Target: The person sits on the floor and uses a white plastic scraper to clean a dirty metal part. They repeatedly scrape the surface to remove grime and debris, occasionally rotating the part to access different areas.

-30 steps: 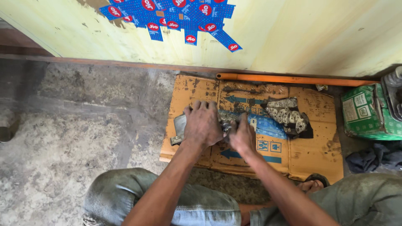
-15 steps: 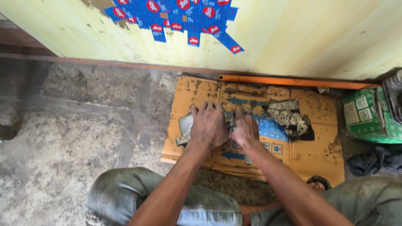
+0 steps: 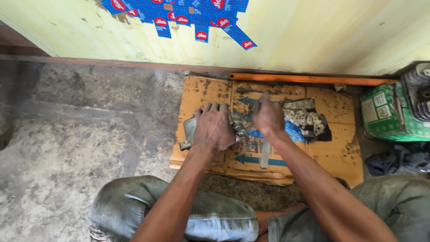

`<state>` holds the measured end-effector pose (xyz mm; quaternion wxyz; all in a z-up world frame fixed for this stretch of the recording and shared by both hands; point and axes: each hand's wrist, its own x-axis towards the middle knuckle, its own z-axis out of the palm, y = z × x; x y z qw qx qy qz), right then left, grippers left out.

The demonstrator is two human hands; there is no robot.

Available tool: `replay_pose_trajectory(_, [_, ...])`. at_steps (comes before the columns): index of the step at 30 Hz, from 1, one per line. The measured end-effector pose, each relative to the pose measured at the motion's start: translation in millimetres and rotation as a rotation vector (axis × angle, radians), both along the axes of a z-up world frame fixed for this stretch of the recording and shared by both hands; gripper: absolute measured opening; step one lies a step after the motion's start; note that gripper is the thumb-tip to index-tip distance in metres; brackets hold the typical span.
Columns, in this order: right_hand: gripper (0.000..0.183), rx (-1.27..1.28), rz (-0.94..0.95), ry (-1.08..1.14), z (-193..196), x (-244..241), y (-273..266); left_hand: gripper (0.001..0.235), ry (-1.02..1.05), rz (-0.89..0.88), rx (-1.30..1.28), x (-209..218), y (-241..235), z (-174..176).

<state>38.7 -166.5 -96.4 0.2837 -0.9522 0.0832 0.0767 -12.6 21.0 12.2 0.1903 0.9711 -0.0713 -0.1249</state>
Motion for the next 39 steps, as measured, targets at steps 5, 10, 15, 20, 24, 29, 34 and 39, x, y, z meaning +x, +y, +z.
replay_pose_trajectory(5, [0.036,-0.068,0.214,-0.173,-15.0,-12.3,8.4,0.056,-0.025,-0.075,0.026,5.9,-4.1,-17.0])
replay_pose_trajectory(10, [0.023,0.019,0.038,0.036,47.1,-2.8,-27.8,0.088,-0.139,-0.069,-0.089,4.9,21.5,-16.1])
replay_pose_trajectory(15, [0.029,0.516,-0.037,-0.025,61.8,-39.0,-51.0,0.095,-0.142,0.042,-0.455,9.4,25.8,18.5])
replay_pose_trajectory(20, [0.031,0.505,0.0,-0.103,80.5,-45.4,-56.6,0.104,-0.439,0.006,-0.614,7.7,40.3,32.9])
replay_pose_trajectory(24, [0.03,0.538,-0.099,-0.063,78.8,-48.4,-56.8,0.08,-0.708,-0.2,-0.368,-11.4,29.4,1.0])
replay_pose_trajectory(29, [0.03,0.416,-0.147,0.057,54.2,-56.6,-43.1,0.123,-0.214,-0.274,0.198,-34.8,-11.7,-22.3])
replay_pose_trajectory(34, [0.025,0.345,-0.112,-0.049,37.8,-58.5,-44.7,0.121,-0.271,-0.221,0.195,-28.3,-5.5,-19.5])
replay_pose_trajectory(39, [0.025,0.477,-0.228,0.109,12.4,-66.6,-25.0,0.116,-0.277,-0.205,0.112,-25.8,-15.9,-22.6])
